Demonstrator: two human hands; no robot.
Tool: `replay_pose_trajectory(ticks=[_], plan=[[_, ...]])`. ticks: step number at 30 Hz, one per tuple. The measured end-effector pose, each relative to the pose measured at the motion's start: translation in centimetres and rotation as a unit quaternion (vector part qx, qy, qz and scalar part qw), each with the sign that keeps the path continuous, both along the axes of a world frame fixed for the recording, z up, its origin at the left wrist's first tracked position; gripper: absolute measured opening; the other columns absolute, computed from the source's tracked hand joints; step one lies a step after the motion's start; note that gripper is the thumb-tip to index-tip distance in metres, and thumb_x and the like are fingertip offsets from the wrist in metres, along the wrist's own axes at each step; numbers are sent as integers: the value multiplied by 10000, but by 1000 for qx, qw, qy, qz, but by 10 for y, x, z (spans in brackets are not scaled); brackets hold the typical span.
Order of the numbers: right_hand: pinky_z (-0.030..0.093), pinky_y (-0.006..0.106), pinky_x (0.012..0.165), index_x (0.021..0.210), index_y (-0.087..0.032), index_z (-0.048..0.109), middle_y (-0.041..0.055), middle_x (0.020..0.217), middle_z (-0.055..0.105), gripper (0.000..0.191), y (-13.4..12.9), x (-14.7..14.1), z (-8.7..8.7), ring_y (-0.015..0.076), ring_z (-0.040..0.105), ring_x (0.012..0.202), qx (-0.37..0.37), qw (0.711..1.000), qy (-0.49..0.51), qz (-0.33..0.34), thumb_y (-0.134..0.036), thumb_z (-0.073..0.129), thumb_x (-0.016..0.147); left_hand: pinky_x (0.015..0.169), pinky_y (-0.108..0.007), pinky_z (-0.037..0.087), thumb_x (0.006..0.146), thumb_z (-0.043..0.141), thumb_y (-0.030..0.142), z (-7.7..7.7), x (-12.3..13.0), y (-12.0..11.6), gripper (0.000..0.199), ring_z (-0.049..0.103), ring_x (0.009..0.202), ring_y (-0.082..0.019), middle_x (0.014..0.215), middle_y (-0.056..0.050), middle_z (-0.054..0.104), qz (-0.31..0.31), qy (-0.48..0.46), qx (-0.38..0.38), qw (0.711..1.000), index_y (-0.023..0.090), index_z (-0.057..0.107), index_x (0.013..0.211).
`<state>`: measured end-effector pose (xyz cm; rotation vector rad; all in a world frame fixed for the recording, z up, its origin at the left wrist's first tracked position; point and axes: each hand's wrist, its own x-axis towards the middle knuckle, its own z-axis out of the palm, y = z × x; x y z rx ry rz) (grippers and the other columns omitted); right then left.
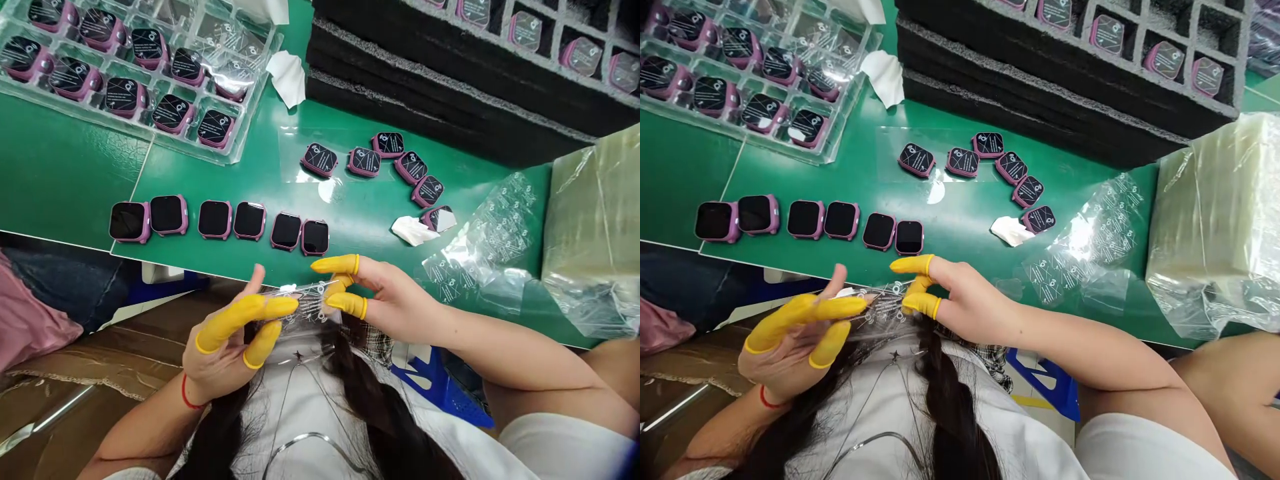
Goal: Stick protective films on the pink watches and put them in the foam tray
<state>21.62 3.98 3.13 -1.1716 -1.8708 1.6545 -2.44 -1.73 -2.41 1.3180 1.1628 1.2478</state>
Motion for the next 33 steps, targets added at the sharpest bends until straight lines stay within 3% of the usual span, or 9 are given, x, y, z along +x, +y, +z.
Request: replay_pose_trajectory(ticks=[2,4,9,14,19,22,26,29,33], plan=[[558,289,789,1300,-171,504,15,872,732,389,2,3,3,136,690,816,-8,1000,-6,9,-241,576,924,959,-364,599,806,715,76,6,5,4,526,749,898,-193,1043,39,764,-9,-11,65,998,349,635,1249],[542,311,854,1269,-186,536,43,974,725,381,6,6,7,157,682,922,59,998,-29,6,-254,617,903,924,-279,605,813,686,29,10,7,6,565,739,926,-181,1075,31,755,-13,-12,86,996,323,609,1290],[531,322,853,962,-182,655,70,981,683,83,18,9,6,168,629,963,198,977,-76,-14,-183,621,886,873,-310,632,837,708,147,16,2,13,418,745,914,-216,1017,16,767,-57,-13,14,998,331,670,1210],[513,327,811,821,-171,631,54,853,661,63,22,5,6,160,591,864,200,976,-80,19,-139,612,871,907,-328,619,854,698,202,16,2,15,285,746,919,-202,1025,19,767,-89,6,-41,995,321,718,1112],[503,291,771,809,-182,614,30,859,645,73,39,10,12,133,590,837,124,992,-18,-13,-147,617,873,933,-303,586,861,645,76,17,7,16,539,728,972,-157,1086,26,755,-66,38,-62,995,331,567,1329],[496,320,829,770,-196,611,28,909,650,99,61,13,3,149,602,894,98,992,-23,-79,-200,646,862,842,-265,603,881,607,73,25,6,28,498,740,912,-149,1034,26,769,-177,-21,-129,975,343,593,1299],[469,378,900,683,-197,595,37,918,665,175,80,10,-18,185,594,957,100,990,-59,-80,-195,643,852,753,-235,589,911,585,138,32,5,49,479,743,869,-162,1013,5,774,-336,-105,-227,908,359,572,1335],[447,412,933,688,-197,599,44,946,672,172,82,5,-25,202,583,980,113,988,-76,-70,-204,642,854,710,-215,560,955,543,225,28,4,57,479,733,845,-158,1038,-15,770,-368,-107,-251,889,366,488,1409],[433,425,945,696,-197,598,50,930,669,177,81,1,-24,212,575,980,136,984,-98,-56,-214,626,871,610,-193,495,976,510,344,22,2,59,484,696,728,-134,1066,-17,763,-385,-66,-222,894,360,422,1452]])
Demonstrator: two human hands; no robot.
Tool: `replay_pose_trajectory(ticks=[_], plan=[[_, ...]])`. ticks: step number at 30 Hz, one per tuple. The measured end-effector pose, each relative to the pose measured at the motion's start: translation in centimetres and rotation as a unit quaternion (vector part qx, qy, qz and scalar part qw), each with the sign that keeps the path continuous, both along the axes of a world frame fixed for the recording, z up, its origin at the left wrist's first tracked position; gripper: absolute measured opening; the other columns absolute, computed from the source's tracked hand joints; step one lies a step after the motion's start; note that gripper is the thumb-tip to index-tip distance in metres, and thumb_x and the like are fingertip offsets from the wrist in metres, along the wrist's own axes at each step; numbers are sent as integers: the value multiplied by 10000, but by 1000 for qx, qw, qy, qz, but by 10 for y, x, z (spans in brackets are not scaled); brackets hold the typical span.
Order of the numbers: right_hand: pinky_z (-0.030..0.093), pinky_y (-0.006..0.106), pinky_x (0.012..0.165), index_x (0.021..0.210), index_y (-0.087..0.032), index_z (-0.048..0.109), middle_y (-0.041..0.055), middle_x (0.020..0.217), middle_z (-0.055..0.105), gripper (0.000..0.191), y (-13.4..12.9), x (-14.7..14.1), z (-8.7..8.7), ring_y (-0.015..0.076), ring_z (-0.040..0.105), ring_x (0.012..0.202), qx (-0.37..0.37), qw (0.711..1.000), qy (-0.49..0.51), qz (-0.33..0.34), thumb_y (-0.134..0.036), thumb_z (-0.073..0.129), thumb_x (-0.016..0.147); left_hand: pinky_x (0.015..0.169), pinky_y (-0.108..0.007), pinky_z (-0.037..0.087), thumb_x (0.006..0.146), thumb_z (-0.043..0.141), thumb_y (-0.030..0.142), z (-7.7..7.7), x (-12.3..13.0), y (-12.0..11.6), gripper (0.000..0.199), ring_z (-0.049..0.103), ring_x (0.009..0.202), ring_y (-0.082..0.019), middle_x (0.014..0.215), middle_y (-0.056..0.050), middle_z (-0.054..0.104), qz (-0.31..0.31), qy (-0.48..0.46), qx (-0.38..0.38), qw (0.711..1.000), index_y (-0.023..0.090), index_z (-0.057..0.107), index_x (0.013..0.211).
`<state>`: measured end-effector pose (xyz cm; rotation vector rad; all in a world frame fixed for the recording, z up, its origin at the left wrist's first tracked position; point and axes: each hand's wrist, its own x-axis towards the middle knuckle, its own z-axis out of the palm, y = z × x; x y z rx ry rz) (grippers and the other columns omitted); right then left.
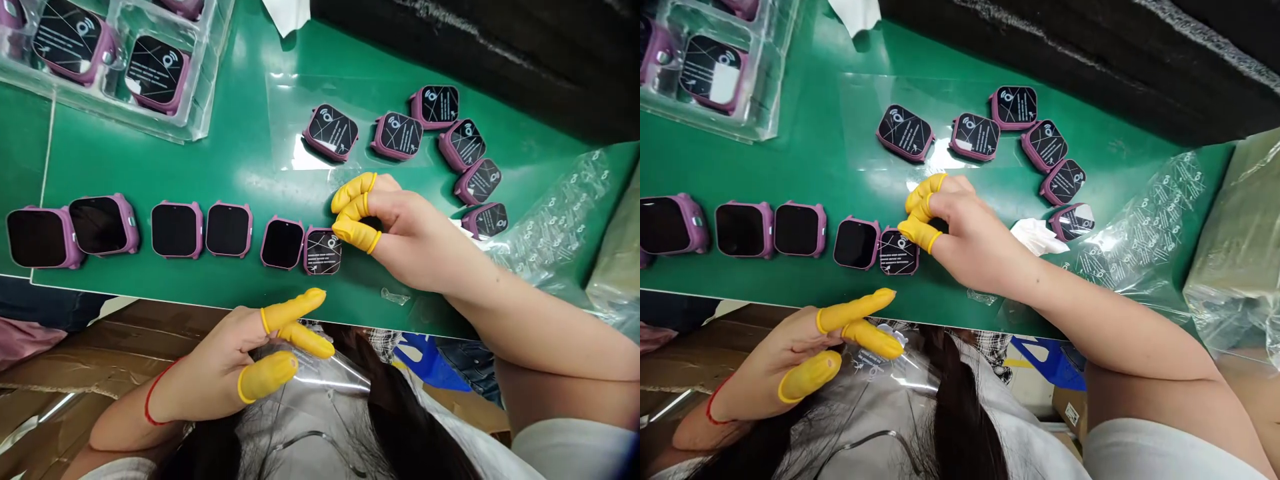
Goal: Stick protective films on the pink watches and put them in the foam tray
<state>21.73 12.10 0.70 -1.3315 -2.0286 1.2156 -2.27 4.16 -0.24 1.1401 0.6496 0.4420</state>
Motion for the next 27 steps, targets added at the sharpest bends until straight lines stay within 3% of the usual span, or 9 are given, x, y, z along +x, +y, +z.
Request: replay_pose_trajectory(ticks=[3,6,12,15,21,27], plan=[[434,424,939,704,-193,599,54,936,667,171,0,-1,2,215,575,978,-1,1000,-14,8,-205,620,874,531,-178,423,980,499,363,-3,0,1,493,632,620,-99,1055,-1,765,-4,18,29,999,357,402,1463],[429,419,942,698,-189,594,52,926,666,177,0,-1,2,208,577,966,0,1000,-18,8,-182,616,873,522,-171,417,974,512,313,-4,1,2,518,648,647,-96,1061,12,764,-3,23,38,999,356,382,1473],[441,434,947,685,-206,586,47,921,663,197,-1,-2,4,210,577,970,-7,1000,-30,2,-177,610,878,729,-235,546,914,554,164,-3,2,5,618,728,898,-171,1060,18,763,-3,20,37,999,366,382,1472],[446,450,961,688,-216,587,47,931,668,196,0,-2,4,216,583,972,-9,999,-33,1,-191,607,881,698,-245,554,907,549,165,-2,3,6,625,733,853,-178,1048,21,766,0,19,36,999,371,379,1473],[438,463,981,693,-213,578,41,918,671,187,0,-2,4,212,583,963,1,999,-36,8,-172,613,872,472,-240,469,910,554,258,-1,5,8,528,637,527,-155,1020,-33,771,-15,55,46,997,286,483,1433],[441,459,968,694,-206,573,37,905,663,190,0,-1,3,205,580,943,8,999,-36,11,-165,608,876,551,-249,520,913,567,248,-1,4,8,543,692,624,-176,1031,-11,770,-10,43,27,999,321,464,1441]])
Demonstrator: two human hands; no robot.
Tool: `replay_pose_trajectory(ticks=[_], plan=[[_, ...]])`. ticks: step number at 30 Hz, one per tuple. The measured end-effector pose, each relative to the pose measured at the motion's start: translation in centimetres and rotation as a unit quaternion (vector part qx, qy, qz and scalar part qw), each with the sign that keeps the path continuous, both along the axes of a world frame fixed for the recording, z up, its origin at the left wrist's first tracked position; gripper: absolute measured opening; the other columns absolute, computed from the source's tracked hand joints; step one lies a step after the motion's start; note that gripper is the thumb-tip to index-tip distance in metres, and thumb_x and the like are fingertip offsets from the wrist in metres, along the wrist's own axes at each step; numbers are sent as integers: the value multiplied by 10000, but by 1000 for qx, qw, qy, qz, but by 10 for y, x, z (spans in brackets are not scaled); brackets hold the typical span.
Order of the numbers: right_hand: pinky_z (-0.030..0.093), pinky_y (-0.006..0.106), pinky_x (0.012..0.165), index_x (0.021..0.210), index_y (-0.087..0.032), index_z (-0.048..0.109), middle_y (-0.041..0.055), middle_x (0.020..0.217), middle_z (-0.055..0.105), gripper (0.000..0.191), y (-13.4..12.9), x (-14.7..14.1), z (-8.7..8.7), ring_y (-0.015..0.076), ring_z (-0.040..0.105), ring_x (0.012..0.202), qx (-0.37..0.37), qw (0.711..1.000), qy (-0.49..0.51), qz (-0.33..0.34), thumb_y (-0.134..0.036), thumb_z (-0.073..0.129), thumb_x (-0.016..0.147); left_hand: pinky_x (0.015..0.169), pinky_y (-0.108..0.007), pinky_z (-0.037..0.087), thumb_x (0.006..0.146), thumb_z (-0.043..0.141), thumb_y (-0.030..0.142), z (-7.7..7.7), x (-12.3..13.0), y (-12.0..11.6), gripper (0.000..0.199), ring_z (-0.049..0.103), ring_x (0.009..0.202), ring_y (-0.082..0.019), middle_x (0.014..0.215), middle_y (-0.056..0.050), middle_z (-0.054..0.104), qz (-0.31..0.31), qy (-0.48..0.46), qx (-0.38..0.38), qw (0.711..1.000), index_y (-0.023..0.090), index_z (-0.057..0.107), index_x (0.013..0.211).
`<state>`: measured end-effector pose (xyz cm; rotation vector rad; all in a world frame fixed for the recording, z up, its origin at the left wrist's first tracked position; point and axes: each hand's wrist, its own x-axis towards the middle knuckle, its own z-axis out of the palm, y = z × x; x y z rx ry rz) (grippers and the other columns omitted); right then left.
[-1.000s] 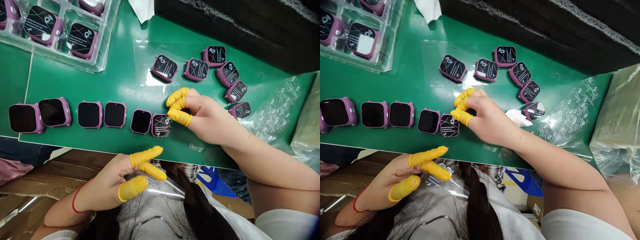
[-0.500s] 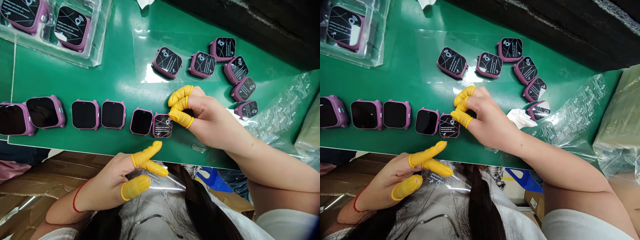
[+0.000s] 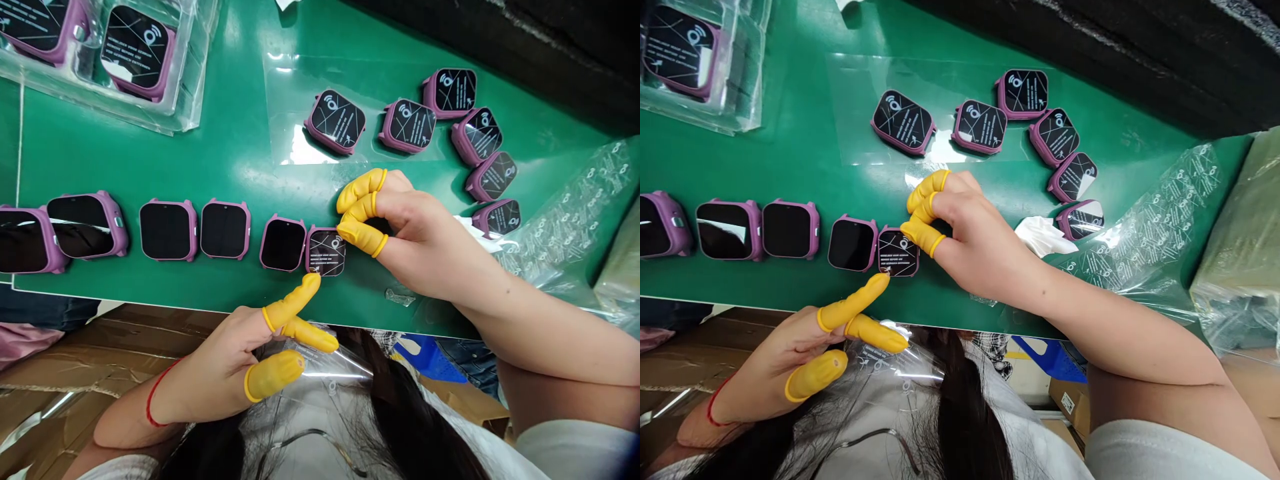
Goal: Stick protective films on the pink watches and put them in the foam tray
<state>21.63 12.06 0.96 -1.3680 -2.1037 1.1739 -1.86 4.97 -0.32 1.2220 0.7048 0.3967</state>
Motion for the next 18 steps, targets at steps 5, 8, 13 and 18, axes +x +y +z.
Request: replay_pose_trajectory(ticks=[5,8,13,18], plan=[[440,456,970,691,-207,579,31,905,656,193,0,0,-1,205,575,949,-2,1000,-3,-4,-172,608,879,635,-238,554,917,570,242,0,-1,-1,559,731,774,-191,1022,-2,771,3,-9,-12,1000,329,441,1454],[439,457,974,693,-209,581,35,921,655,189,0,0,0,212,577,975,-7,1000,-5,-2,-179,613,877,582,-235,545,919,560,244,1,0,0,531,726,723,-189,1000,-11,775,-4,-5,-7,1000,315,471,1437],[450,474,967,701,-210,582,45,937,656,180,0,0,-1,226,586,997,-4,1000,-7,-4,-189,613,877,572,-232,543,907,572,219,-1,0,1,520,711,663,-173,996,-12,775,-5,6,10,1000,310,503,1414],[452,485,978,705,-216,583,49,934,658,189,0,1,0,235,590,1004,-9,1000,-13,-2,-235,598,893,649,-265,587,899,567,204,-1,2,1,477,737,748,-206,987,-21,777,-5,2,1,1000,294,560,1368]])
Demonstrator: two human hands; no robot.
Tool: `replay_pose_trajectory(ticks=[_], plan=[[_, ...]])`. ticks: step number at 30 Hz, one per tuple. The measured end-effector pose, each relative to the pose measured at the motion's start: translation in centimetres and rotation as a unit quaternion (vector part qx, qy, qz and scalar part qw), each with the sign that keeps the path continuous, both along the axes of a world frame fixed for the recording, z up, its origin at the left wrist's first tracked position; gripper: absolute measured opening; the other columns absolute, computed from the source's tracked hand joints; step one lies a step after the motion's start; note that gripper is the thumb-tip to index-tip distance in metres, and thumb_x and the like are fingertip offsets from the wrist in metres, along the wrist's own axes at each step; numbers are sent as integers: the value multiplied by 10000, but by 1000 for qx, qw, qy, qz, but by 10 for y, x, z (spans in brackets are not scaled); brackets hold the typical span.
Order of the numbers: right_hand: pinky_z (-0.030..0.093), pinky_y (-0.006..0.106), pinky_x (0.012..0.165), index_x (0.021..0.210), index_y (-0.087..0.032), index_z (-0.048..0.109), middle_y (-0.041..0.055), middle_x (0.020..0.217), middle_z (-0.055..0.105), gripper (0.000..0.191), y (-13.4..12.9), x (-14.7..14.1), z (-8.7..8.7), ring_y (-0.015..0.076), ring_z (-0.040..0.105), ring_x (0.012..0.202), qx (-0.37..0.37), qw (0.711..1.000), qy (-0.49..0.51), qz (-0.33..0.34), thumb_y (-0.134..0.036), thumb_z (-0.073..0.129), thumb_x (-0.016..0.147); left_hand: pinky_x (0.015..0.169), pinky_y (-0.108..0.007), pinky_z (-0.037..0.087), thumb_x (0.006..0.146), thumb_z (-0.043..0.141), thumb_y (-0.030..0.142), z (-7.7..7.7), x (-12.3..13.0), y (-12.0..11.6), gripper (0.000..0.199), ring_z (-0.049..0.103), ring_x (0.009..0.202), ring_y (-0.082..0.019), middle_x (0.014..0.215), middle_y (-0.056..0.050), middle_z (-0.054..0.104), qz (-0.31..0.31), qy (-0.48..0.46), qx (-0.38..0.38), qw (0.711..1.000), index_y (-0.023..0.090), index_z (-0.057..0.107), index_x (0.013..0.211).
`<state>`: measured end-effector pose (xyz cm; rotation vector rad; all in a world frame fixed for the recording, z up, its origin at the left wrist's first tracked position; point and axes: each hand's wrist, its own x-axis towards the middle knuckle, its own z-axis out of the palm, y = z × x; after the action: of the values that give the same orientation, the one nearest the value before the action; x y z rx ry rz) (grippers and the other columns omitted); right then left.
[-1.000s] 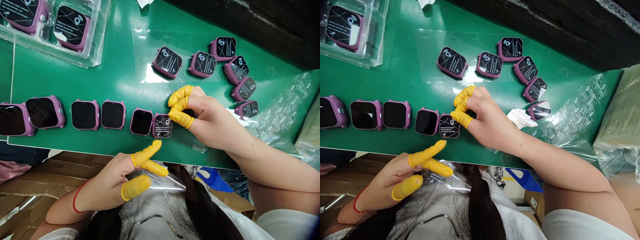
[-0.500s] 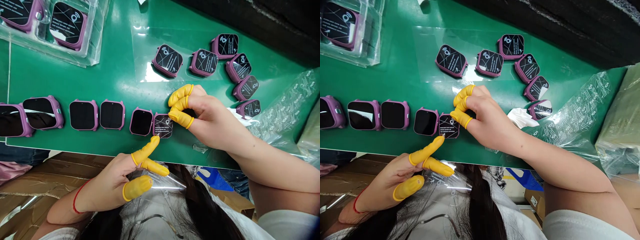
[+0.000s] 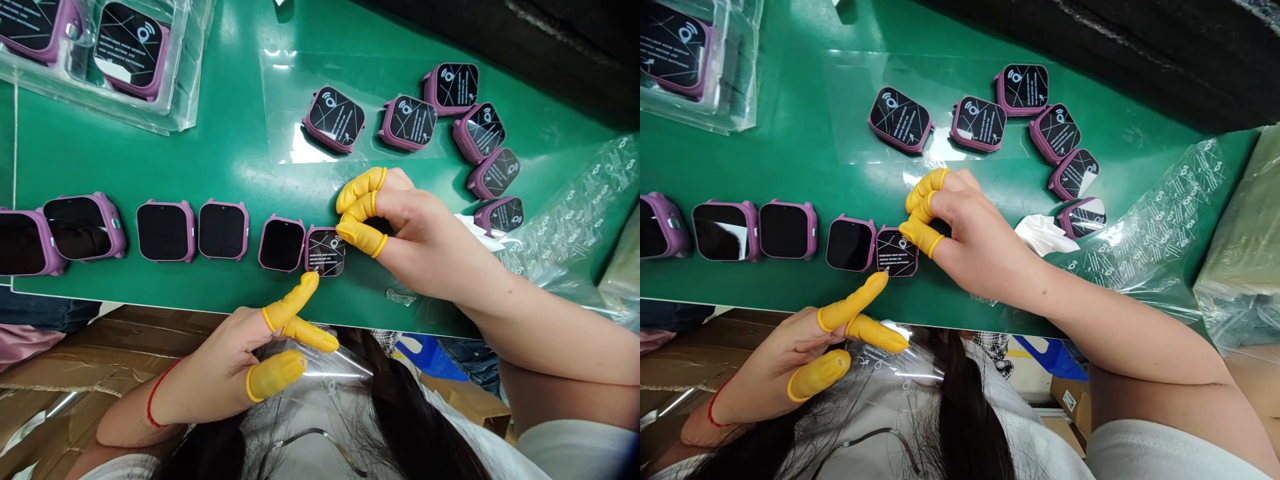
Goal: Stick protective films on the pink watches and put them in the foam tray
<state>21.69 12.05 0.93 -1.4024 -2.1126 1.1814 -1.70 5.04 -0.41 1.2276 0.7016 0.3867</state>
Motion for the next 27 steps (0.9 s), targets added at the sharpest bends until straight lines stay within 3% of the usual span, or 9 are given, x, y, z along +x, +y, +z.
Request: replay_pose_trajectory(ticks=[4,8,12,14,17,21,27], plan=[[449,462,982,692,-210,574,51,932,655,195,0,0,1,223,586,1005,0,1000,6,0,-198,605,885,712,-273,595,892,573,177,1,1,1,436,746,805,-208,1024,-18,770,7,-14,-10,1000,299,613,1308],[454,462,977,696,-214,578,40,918,658,184,0,0,-1,213,582,977,2,1000,7,-2,-188,610,874,667,-235,577,901,563,172,0,2,1,405,743,793,-185,1028,-3,770,9,-21,-9,1000,308,633,1276],[481,449,948,724,-219,611,41,896,663,157,1,2,0,216,592,953,0,1000,21,-19,-240,616,880,620,-232,570,917,564,227,0,0,-4,546,734,728,-172,1004,-11,775,17,-3,2,1000,284,450,1448],[491,448,937,757,-224,631,46,902,664,149,-1,3,6,222,601,952,10,998,27,-49,-279,607,894,666,-241,585,926,565,216,1,-1,-10,614,737,741,-164,995,-5,777,41,2,11,999,316,356,1495],[486,453,938,798,-238,638,46,919,662,120,-8,2,23,226,606,953,41,995,18,-84,-285,602,902,798,-258,602,932,561,156,4,-2,-21,674,745,888,-165,1012,4,773,144,-5,34,989,398,298,1503],[488,418,869,806,-232,636,47,906,665,86,-27,-9,40,215,598,931,55,998,20,-10,-192,611,878,925,-331,591,934,546,109,7,-1,-31,725,720,1008,-170,1231,17,697,270,-47,96,957,495,265,1479],[462,363,841,847,-200,644,55,927,670,81,-43,-27,32,194,575,946,35,997,32,66,-124,614,849,985,-401,563,936,551,109,9,-6,-41,785,711,1031,-201,1243,15,692,285,-31,115,951,489,161,1501]])
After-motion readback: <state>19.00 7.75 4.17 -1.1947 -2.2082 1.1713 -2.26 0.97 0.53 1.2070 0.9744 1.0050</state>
